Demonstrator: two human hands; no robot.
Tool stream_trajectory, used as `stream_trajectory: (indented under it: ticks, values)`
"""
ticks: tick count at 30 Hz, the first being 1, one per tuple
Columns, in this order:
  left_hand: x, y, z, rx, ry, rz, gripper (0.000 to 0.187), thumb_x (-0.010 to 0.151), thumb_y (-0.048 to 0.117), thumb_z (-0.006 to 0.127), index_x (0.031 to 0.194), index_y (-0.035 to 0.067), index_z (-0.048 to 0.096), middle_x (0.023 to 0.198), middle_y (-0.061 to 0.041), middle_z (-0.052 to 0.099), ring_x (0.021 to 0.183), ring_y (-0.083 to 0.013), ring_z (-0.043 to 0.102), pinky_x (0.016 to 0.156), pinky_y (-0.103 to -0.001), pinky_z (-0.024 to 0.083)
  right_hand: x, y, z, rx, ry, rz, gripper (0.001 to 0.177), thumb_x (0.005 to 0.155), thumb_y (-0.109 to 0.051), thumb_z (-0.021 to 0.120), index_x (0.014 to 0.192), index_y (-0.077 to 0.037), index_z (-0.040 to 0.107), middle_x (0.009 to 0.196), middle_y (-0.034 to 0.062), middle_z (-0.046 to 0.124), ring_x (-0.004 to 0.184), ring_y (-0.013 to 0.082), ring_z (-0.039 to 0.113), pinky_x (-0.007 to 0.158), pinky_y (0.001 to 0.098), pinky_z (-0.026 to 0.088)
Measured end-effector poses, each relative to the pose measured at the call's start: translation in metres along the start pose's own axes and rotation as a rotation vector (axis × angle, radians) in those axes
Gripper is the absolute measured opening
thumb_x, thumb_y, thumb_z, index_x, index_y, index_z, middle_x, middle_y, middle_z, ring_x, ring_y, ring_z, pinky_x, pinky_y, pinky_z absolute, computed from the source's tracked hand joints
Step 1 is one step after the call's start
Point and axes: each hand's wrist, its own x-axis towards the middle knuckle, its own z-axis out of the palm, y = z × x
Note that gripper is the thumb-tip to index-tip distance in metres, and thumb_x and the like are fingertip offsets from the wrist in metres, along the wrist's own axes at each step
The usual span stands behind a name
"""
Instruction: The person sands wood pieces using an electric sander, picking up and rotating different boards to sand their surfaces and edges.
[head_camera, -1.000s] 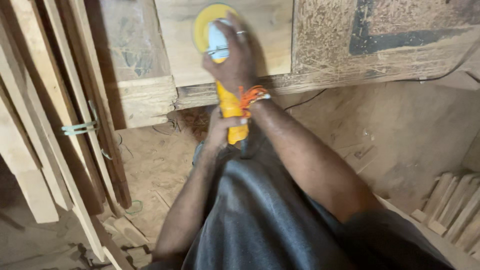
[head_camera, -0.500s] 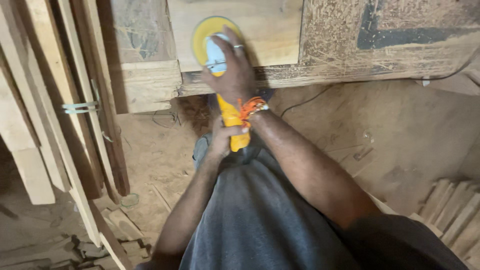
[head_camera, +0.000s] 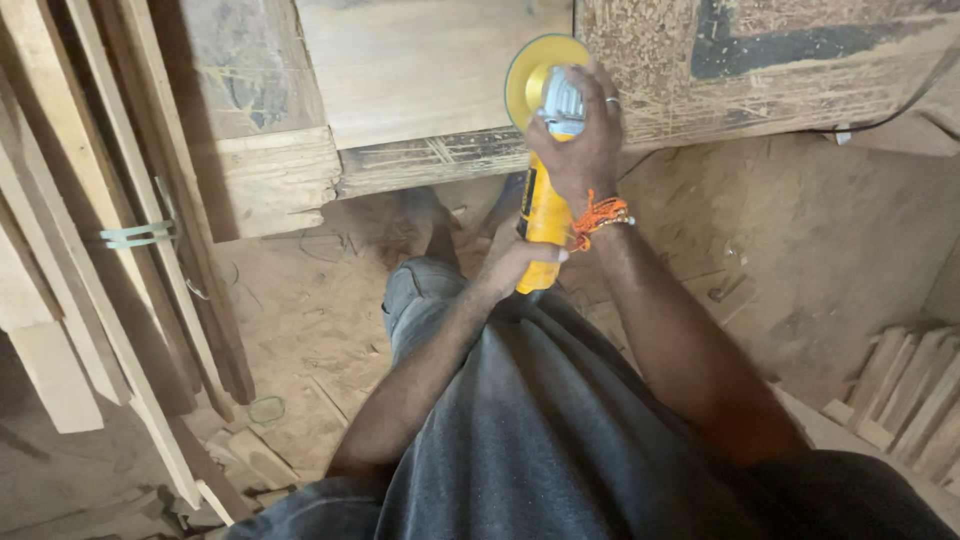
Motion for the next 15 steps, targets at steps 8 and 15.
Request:
stream_trajectory:
  ticks: [8, 15]
  values:
    - [-0.031, -0.004, -0.033, -0.077, 0.099, 0.132, 0.045, 0.075, 0.006, 0.081, 0.116, -0.001, 0.064, 0.1, -0.012, 0.073, 0.083, -0.0209, 0.073, 0.073, -0.034, 0.06, -0.002, -0.054, 0.037, -0.055, -0.116, -0.025, 0.069, 0.085, -0.026, 0.089, 0.144, -0.017, 0.055, 0.158, 0.015, 0.049, 0.142, 0.0354, 0.055, 0.116, 0.0456, 0.05]
    - [-0.075, -0.015, -0.099, -0.219, 0.282, 0.258, 0.045, 0.074, 0.003, 0.077, 0.116, -0.004, 0.063, 0.098, -0.013, 0.071, 0.082, -0.0251, 0.072, 0.075, -0.04, 0.063, -0.002, -0.143, 0.112, 0.162, -0.326, -0.033, 0.073, 0.078, -0.027, 0.084, 0.142, -0.017, 0.052, 0.162, 0.0133, 0.038, 0.135, 0.0374, 0.056, 0.108, 0.0441, 0.053]
